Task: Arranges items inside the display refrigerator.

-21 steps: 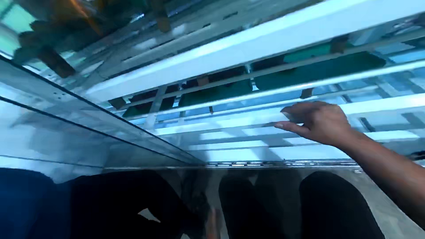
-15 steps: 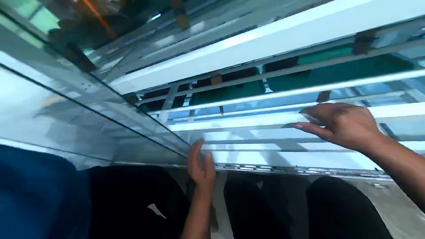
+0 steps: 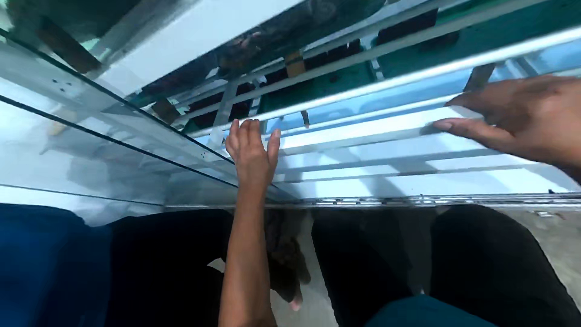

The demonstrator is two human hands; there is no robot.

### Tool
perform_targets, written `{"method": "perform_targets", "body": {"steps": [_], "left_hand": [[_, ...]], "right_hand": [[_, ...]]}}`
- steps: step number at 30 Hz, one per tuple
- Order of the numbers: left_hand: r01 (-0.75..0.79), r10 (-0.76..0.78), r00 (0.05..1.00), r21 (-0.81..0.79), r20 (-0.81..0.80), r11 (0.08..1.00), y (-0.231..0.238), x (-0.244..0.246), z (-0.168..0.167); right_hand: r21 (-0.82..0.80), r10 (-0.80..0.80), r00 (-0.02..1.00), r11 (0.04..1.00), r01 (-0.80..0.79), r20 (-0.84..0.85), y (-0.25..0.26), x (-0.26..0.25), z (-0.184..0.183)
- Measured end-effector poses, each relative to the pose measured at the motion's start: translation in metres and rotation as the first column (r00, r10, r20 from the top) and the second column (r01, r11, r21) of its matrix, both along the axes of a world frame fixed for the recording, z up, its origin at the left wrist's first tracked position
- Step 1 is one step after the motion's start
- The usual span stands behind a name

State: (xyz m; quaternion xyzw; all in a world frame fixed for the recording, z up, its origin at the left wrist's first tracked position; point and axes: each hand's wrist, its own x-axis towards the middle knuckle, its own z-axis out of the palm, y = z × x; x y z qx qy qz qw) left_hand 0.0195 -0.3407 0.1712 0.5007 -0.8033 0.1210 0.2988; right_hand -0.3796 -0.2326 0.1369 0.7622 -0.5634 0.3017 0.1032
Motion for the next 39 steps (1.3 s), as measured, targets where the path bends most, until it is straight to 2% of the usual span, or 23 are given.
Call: {"method": "perform_targets", "body": {"steps": [5,9,17,20,22,24,26,27,28,29,30,31,32,34,35,36,37,39], "left_hand": [[-0.094,0.073,0.977,0.095,0.202,0.991,-0.006,0.003,-0.003],[-0.098,0.051,0.974,0.208,0.222,0.973,-0.004,0.006,0.001],[-0.077,0.024,0.966,0.197,0.256,0.977,-0.010,0.022,0.000],[-0.041,0.008,0.985,0.184,0.175,0.982,-0.013,0.024,-0.005],[-0.006,-0.009,0.995,0.147,0.102,0.989,-0.013,0.020,-0.009],[-0.003,-0.003,0.999,0.147,0.037,0.989,-0.013,0.015,-0.005],[0.005,0.004,0.999,0.203,-0.041,0.979,-0.013,0.003,0.001],[0.010,0.008,0.997,0.230,-0.074,0.973,-0.015,-0.007,0.002],[0.005,0.019,0.996,0.252,-0.093,0.968,-0.015,-0.017,0.002],[-0.008,0.034,0.995,0.258,-0.094,0.966,-0.015,-0.027,0.001],[-0.018,0.040,0.995,0.236,-0.092,0.972,-0.015,-0.033,-0.001],[-0.022,0.041,0.995,0.195,-0.094,0.981,-0.017,-0.036,-0.004],[-0.023,0.039,0.994,0.154,-0.103,0.988,-0.018,-0.037,-0.007],[-0.010,0.021,0.993,0.088,-0.120,0.996,-0.020,-0.034,-0.013],[-0.006,0.014,0.992,0.066,-0.124,0.998,-0.021,-0.034,-0.016],[-0.002,0.008,0.992,0.048,-0.125,0.999,-0.022,-0.033,-0.018],[0.002,0.003,0.992,0.035,-0.126,0.999,-0.023,-0.033,-0.019],[0.000,0.002,0.992,0.010,-0.124,1.000,-0.025,-0.033,-0.020]], "right_hand": [[-0.003,0.010,1.000,1.000,-0.010,0.018,-0.001,0.004,0.002],[-0.066,0.031,0.999,0.997,-0.032,-0.020,-0.002,0.002,0.000],[-0.124,0.028,0.998,0.992,-0.035,-0.055,0.001,0.012,0.008],[-0.261,0.017,0.999,0.965,-0.005,0.043,-0.001,0.013,0.006],[-0.424,0.192,0.945,0.903,-0.066,0.263,0.011,0.007,-0.002],[-0.450,0.332,0.827,0.886,-0.110,0.453,0.037,0.017,-0.021],[-0.308,0.369,0.734,0.924,-0.225,0.571,0.051,0.038,-0.057],[-0.148,0.300,0.696,0.951,-0.272,0.653,0.048,0.045,-0.076],[0.082,0.141,0.649,0.950,-0.302,0.748,0.041,0.046,-0.090],[0.283,-0.067,0.544,0.903,-0.324,0.836,0.028,0.044,-0.096],[0.389,-0.258,0.378,0.861,-0.328,0.889,0.009,0.041,-0.098],[0.413,-0.374,0.178,0.856,-0.311,0.910,-0.014,0.036,-0.098],[0.351,-0.366,0.002,0.893,-0.282,0.931,-0.037,0.029,-0.105],[0.015,-0.073,-0.220,0.966,-0.258,0.973,-0.085,0.002,-0.149],[0.029,-0.097,-0.388,0.984,-0.176,0.917,-0.103,-0.008,-0.143],[0.171,-0.166,-0.534,0.984,-0.041,0.829,-0.114,-0.015,-0.122],[0.307,-0.213,-0.596,0.950,0.059,0.774,-0.122,-0.024,-0.107],[0.447,-0.264,-0.595,0.876,0.181,0.759,-0.127,-0.046,-0.096]]}}
